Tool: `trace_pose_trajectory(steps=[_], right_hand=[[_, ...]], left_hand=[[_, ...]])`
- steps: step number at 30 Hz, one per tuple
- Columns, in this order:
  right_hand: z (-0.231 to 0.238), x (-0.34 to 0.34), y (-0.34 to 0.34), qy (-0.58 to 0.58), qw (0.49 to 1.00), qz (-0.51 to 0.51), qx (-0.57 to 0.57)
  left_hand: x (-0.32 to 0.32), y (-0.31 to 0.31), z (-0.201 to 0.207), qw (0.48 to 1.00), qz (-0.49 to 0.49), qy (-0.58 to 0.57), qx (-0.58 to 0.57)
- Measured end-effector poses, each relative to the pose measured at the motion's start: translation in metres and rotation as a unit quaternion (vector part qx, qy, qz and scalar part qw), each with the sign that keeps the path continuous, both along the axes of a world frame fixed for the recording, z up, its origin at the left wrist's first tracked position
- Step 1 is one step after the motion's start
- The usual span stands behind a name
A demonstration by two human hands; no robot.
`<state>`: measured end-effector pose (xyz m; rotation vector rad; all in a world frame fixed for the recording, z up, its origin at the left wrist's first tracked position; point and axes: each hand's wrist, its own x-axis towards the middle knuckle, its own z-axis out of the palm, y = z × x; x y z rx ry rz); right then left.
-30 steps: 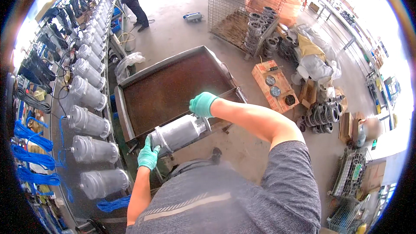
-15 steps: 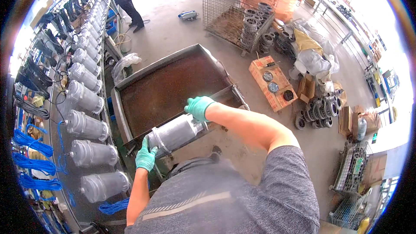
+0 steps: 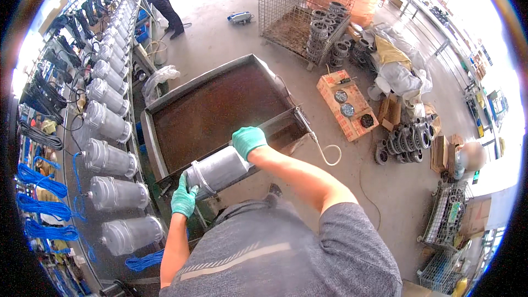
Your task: The person picks up a motor housing unit from a conveyor line and places it into a rectangular tank of liquid. They use both hands to rotate the housing within the liquid to coat or clean it, then lift it out and place it back onto the line.
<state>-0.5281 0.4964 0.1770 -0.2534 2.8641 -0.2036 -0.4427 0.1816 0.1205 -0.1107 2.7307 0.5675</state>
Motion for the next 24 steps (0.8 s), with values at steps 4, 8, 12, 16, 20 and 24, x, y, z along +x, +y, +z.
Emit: trace_pose_trajectory(steps=[4, 8, 12, 16, 20, 24], right_hand=[[-0.003, -0.001, 0.013, -0.019, 0.997, 0.077, -0.011], [0.017, -0.013, 0.041, 0.001, 0.956, 0.291, 0.034], [0.024, -0.028, 0.047, -0.006, 0.927, 0.364, 0.093], [0.032, -0.036, 0.043, -0.015, 0.928, 0.358, 0.101], [0.025, -0.032, 0.037, -0.042, 0.973, 0.214, 0.071], [0.012, -0.017, 0.035, -0.040, 0.997, 0.068, 0.010]], left_hand=[[0.000, 0.001, 0.003, 1.000, 0.000, -0.014, -0.003], [0.000, 0.002, 0.004, 1.000, 0.005, -0.014, 0.003], [-0.001, 0.005, 0.006, 1.000, 0.006, -0.010, -0.007], [-0.001, 0.003, 0.002, 1.000, 0.010, -0.013, -0.001], [0.000, 0.001, -0.003, 1.000, 0.011, -0.006, -0.005], [0.000, 0.000, -0.004, 1.000, 0.007, 0.002, -0.006]])
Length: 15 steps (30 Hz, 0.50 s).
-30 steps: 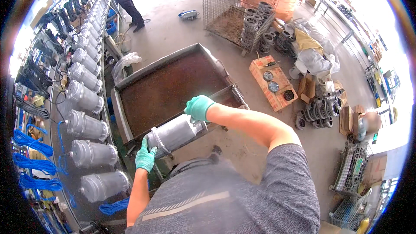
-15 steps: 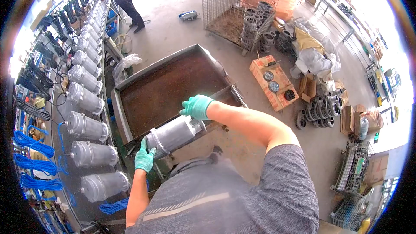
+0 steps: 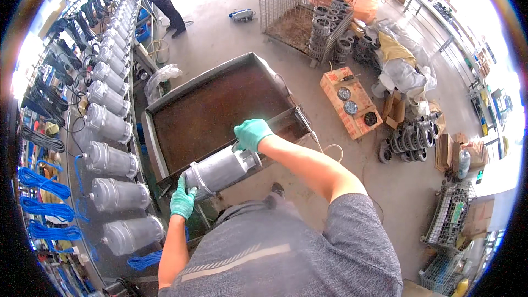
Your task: The person picks up a motor housing unit from a conveyor line and places it into a rectangular tank of liquid. They use both hands to rotate the housing within the liquid to coat or clean it, then lift it out and place it back onto the line.
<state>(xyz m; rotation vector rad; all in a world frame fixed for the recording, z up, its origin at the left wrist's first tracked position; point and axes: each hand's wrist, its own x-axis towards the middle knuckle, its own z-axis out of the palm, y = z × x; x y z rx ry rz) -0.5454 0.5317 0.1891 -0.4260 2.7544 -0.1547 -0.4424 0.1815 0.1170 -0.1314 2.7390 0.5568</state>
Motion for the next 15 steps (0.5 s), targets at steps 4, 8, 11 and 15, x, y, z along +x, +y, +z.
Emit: trace_pose_trajectory(steps=[4, 8, 11, 15], right_hand=[[-0.015, -0.001, 0.011, -0.036, 0.995, 0.001, -0.096], [-0.042, -0.008, 0.024, -0.053, 0.980, 0.037, -0.187], [-0.051, 0.002, 0.022, -0.023, 0.987, -0.003, -0.160], [-0.053, 0.013, 0.011, 0.021, 0.986, -0.071, -0.149]], left_hand=[[-0.002, -0.001, -0.003, 1.000, -0.006, 0.000, 0.005], [-0.002, -0.005, -0.012, 1.000, -0.012, 0.019, 0.009], [-0.001, -0.003, -0.009, 1.000, -0.011, 0.009, 0.002], [0.000, -0.002, -0.009, 1.000, -0.012, 0.026, 0.013]])
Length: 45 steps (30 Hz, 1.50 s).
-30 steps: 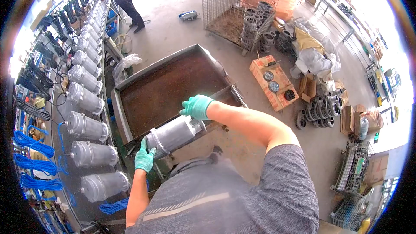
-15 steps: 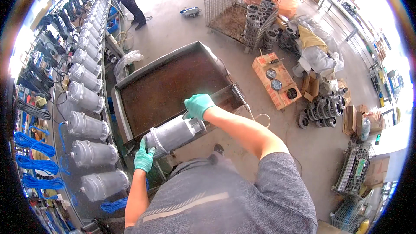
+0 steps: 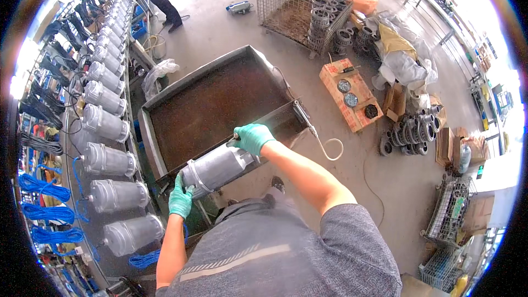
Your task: The person picks up a motor housing unit from a conveyor line and places it into a rectangular tank of liquid. They use both hands to rotate the housing within the liquid to coat or clean it, then lift it out and place it back onto the line.
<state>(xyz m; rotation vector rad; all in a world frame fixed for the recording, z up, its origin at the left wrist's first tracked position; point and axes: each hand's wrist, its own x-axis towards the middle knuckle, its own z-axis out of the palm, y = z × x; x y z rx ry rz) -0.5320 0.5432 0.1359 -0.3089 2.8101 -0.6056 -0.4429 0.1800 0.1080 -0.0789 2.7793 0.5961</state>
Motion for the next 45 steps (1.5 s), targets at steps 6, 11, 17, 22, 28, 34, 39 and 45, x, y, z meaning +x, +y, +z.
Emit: trace_pose_trajectory(steps=[6, 11, 17, 22, 28, 34, 39, 45], right_hand=[[-0.005, 0.019, -0.018, 0.042, 0.991, -0.125, -0.029], [0.015, 0.020, -0.014, -0.030, 0.992, -0.112, -0.052], [-0.009, 0.045, 0.074, 0.180, 0.911, -0.296, -0.222], [-0.145, 0.083, 0.200, 0.041, 0.861, -0.505, -0.049], [-0.097, 0.012, 0.180, -0.071, 0.884, -0.444, -0.130], [-0.121, -0.051, 0.187, 0.057, 0.906, -0.396, -0.136], [0.036, -0.044, 0.099, 0.023, 0.981, -0.154, -0.111], [0.082, -0.016, 0.048, 0.040, 0.987, -0.039, -0.152]], left_hand=[[0.002, 0.000, -0.007, 1.000, 0.006, 0.004, -0.004], [0.003, -0.013, -0.025, 0.999, -0.003, 0.030, 0.037], [0.006, -0.005, -0.010, 0.997, 0.020, 0.020, 0.069], [-0.001, 0.004, -0.015, 0.995, 0.022, 0.018, 0.095], [0.006, 0.007, -0.001, 0.994, 0.059, 0.001, 0.089], [-0.001, 0.013, -0.009, 0.995, 0.053, 0.011, 0.086], [0.014, -0.011, -0.023, 0.990, 0.074, 0.013, 0.117], [0.001, 0.011, 0.006, 0.998, 0.057, -0.009, 0.039]])
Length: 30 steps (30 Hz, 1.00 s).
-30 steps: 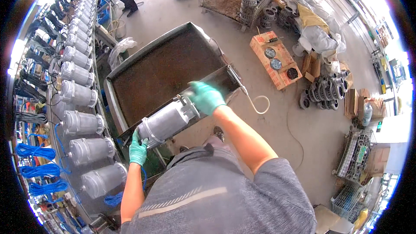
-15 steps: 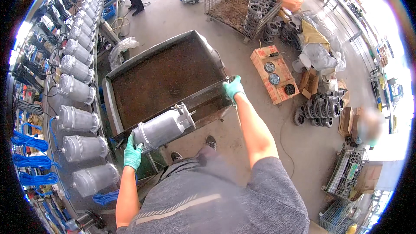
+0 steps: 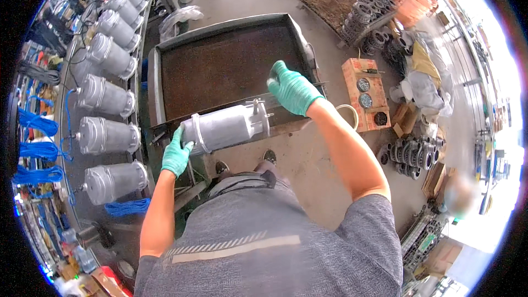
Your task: The person picks up a motor housing unit from a conveyor line and places it into a rectangular tank of liquid. They use both hands to rotate the housing within the liquid to coat or clean it, then lift it out and place it back onto the line.
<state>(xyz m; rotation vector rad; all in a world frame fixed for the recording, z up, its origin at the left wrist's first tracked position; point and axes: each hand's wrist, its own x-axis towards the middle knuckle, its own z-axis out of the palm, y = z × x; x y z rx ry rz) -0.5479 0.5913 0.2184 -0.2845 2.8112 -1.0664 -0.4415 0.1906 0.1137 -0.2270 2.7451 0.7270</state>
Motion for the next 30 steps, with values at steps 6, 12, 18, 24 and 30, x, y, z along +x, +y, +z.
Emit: trace_pose_trajectory(steps=[6, 12, 18, 24, 30], right_hand=[[-0.010, -0.001, -0.043, 0.010, 0.986, 0.124, 0.109], [-0.008, -0.010, -0.067, -0.042, 0.961, 0.144, 0.234], [-0.013, -0.011, -0.061, -0.058, 0.968, 0.146, 0.196], [-0.026, -0.008, -0.061, -0.026, 0.967, 0.151, 0.203], [-0.035, -0.015, -0.063, 0.019, 0.971, 0.141, 0.191]], left_hand=[[0.000, -0.004, 0.001, 1.000, 0.013, -0.028, 0.006], [-0.002, -0.002, 0.007, 0.998, 0.012, -0.057, -0.019], [-0.007, 0.006, 0.029, 0.995, 0.015, -0.101, -0.015], [-0.004, -0.004, 0.003, 1.000, 0.012, -0.011, 0.023], [-0.009, 0.003, 0.017, 0.996, 0.038, -0.009, 0.077]])
